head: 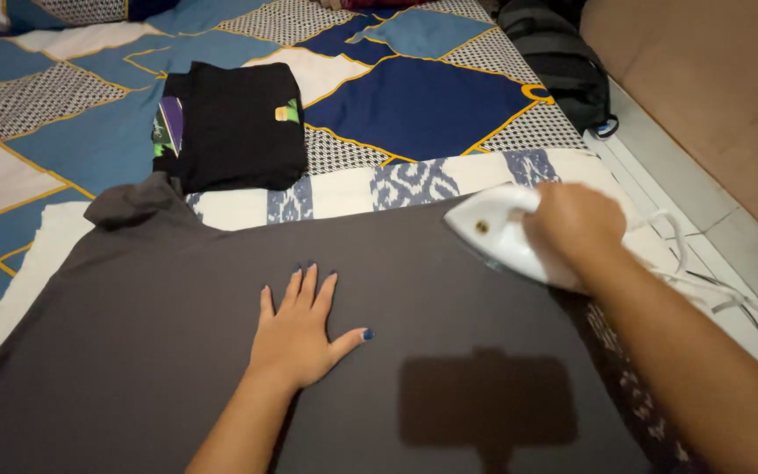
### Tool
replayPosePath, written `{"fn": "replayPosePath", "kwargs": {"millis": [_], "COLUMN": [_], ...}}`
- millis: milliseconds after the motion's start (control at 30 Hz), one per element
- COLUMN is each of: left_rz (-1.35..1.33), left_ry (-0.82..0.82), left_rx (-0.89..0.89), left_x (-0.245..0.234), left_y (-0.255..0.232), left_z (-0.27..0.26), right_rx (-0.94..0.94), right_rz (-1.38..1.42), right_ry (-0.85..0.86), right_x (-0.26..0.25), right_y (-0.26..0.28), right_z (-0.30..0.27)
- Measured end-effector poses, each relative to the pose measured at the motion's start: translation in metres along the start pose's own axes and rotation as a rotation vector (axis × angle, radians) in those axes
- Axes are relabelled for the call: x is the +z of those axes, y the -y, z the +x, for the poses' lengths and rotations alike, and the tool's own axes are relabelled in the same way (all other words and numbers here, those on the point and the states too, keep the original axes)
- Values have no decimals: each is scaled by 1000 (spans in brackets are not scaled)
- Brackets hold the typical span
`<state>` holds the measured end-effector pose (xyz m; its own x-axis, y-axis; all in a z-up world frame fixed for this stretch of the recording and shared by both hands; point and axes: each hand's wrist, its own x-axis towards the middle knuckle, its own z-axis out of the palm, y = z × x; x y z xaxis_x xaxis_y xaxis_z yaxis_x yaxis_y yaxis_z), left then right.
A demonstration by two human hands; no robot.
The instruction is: Iron and fold a grey shirt on a bed.
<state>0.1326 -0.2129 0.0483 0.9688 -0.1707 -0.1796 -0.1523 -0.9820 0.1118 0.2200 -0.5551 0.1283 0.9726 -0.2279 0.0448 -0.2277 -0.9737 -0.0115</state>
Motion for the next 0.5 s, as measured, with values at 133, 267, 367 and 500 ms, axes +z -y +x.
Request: {"fn": "replayPosePath", "kwargs": {"millis": [133,267,367,500], "left_rz": [56,39,41,71], "left_ry": [44,4,28,59], "left_rx": [2,17,13,-6], "left_x": [3,6,5,6], "left_y": [1,1,1,-1], "left_z": [5,5,7,7], "right_rx": [124,111,172,317], "right_rz": [35,-95,-12,268], "right_ry": [-15,-38,-123,-339], "right_x": [9,24,17,1], "right_y": [-18,-41,-55,-81], "right_z": [57,87,94,98]}}
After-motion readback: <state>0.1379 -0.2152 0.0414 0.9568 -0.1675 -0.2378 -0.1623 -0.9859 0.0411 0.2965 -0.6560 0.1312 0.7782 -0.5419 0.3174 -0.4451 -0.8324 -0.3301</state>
